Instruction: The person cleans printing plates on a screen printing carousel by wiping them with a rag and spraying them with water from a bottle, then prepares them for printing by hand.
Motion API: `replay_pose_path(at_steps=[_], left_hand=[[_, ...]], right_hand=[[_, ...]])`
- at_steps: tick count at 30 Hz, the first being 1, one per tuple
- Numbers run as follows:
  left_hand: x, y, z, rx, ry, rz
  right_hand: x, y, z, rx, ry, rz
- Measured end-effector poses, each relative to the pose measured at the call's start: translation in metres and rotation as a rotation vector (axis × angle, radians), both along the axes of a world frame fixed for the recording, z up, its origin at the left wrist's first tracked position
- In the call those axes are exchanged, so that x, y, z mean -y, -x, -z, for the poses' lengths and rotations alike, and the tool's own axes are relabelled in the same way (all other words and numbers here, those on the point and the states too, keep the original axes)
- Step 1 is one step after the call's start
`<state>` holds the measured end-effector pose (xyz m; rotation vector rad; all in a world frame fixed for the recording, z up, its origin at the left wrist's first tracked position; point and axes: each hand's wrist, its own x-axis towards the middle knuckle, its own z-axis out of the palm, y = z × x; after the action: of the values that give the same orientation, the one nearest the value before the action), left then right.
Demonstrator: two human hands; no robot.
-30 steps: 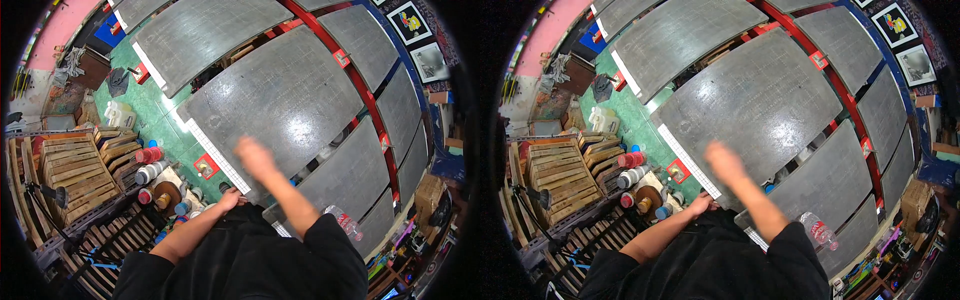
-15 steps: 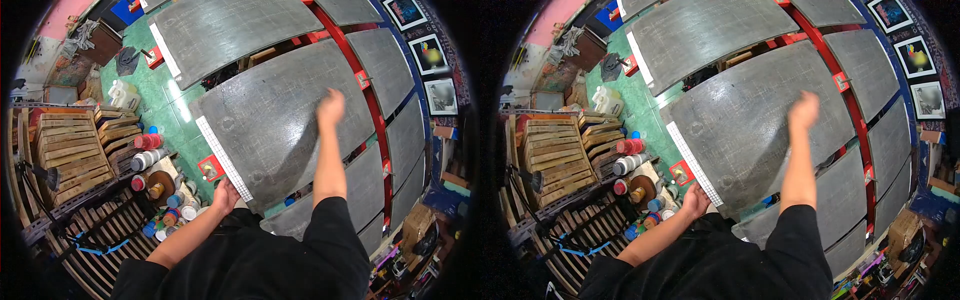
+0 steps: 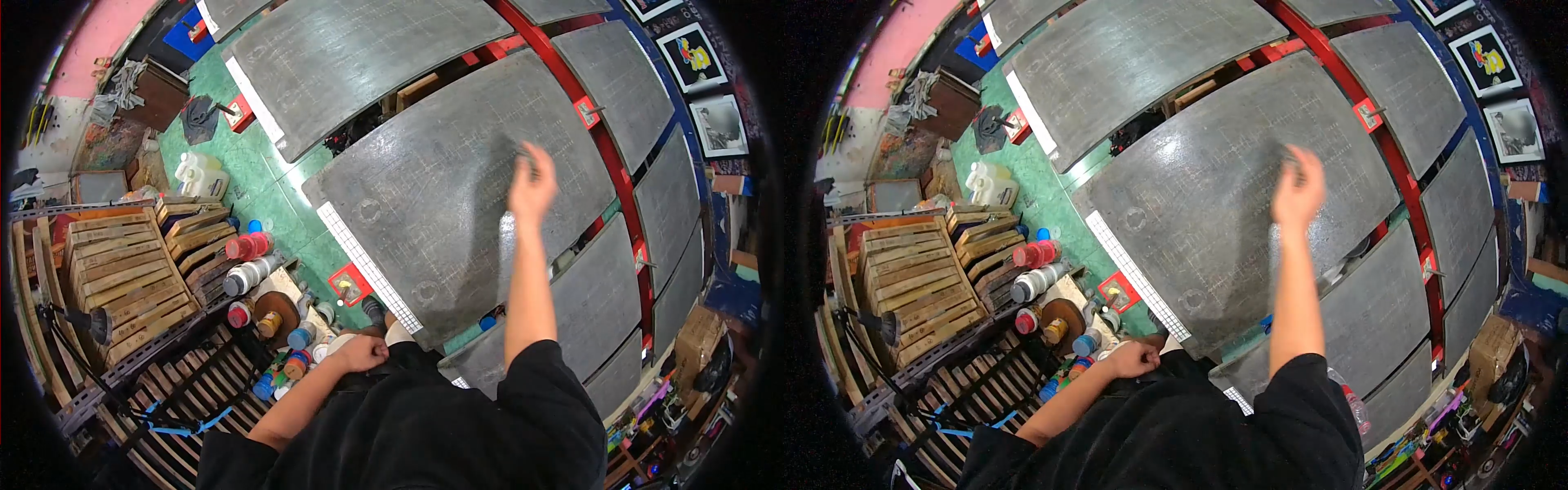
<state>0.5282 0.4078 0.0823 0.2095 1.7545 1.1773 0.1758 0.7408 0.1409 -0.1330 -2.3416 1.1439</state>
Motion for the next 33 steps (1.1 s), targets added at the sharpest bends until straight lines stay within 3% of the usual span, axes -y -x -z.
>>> replay_pose_path(at_steps=[4,6,10,13,14,16,18,19,21,22,23,24,25,26,27,28,29,31,33], left_hand=[[0.024,-0.006,-0.022,-0.056,0.088,-0.023],[0.036,-0.017,-0.038,-0.082,0.214,-0.032],[0.065,-0.030,-0.063,-0.019,0.279,-0.138],[0.088,-0.042,-0.079,-0.039,0.391,-0.153],[0.097,-0.047,-0.085,-0.052,0.457,-0.150],[0.117,-0.057,-0.091,-0.048,0.470,-0.159],[0.140,-0.079,-0.087,0.020,0.460,-0.185],[0.149,-0.085,-0.085,0.066,0.361,-0.272],[0.166,-0.083,-0.067,0.139,0.316,-0.329],[0.170,-0.084,-0.060,0.208,0.286,-0.395],[0.171,-0.065,-0.059,0.273,0.213,-0.441],[0.178,-0.057,-0.038,0.324,0.199,-0.469],[0.170,-0.028,-0.040,0.149,0.229,-0.453],[0.170,-0.015,-0.008,-0.100,0.289,-0.433],[0.159,0.018,-0.006,-0.203,0.339,-0.458],[0.147,0.045,0.010,-0.092,0.230,-0.706],[0.138,0.067,0.040,-0.011,-0.100,-0.979],[0.095,0.137,0.024,0.217,-0.071,-1.339],[0.062,0.186,0.023,0.459,-0.156,-1.581]], right_hand=[[-0.111,-0.011,0.020,0.131,-0.280,0.476],[-0.113,-0.011,0.032,0.206,-0.294,0.524],[-0.040,-0.003,0.056,0.145,-0.441,0.218],[0.063,-0.009,0.052,0.138,-0.298,-0.058],[0.094,-0.014,0.054,0.142,-0.359,-0.156],[0.143,-0.032,0.053,0.154,-0.192,-0.460],[0.169,-0.058,0.008,0.353,0.158,-0.769],[0.166,-0.063,0.009,0.361,0.153,-0.763],[0.150,-0.068,0.011,0.108,0.342,-0.528],[0.129,-0.069,0.003,0.161,0.407,-0.305],[0.104,-0.065,0.002,0.145,0.676,-0.124],[0.072,-0.066,-0.016,0.110,0.413,0.014],[0.027,-0.065,-0.001,0.065,0.235,0.044],[-0.004,-0.069,0.006,0.206,0.025,0.114],[-0.025,-0.075,0.012,0.341,-0.186,0.184],[-0.035,-0.083,0.020,0.397,-0.418,0.139],[-0.031,-0.089,0.014,0.370,-0.431,0.089],[-0.021,-0.091,0.016,0.355,-0.456,0.025],[-0.014,-0.085,0.032,0.368,-0.347,0.193]])
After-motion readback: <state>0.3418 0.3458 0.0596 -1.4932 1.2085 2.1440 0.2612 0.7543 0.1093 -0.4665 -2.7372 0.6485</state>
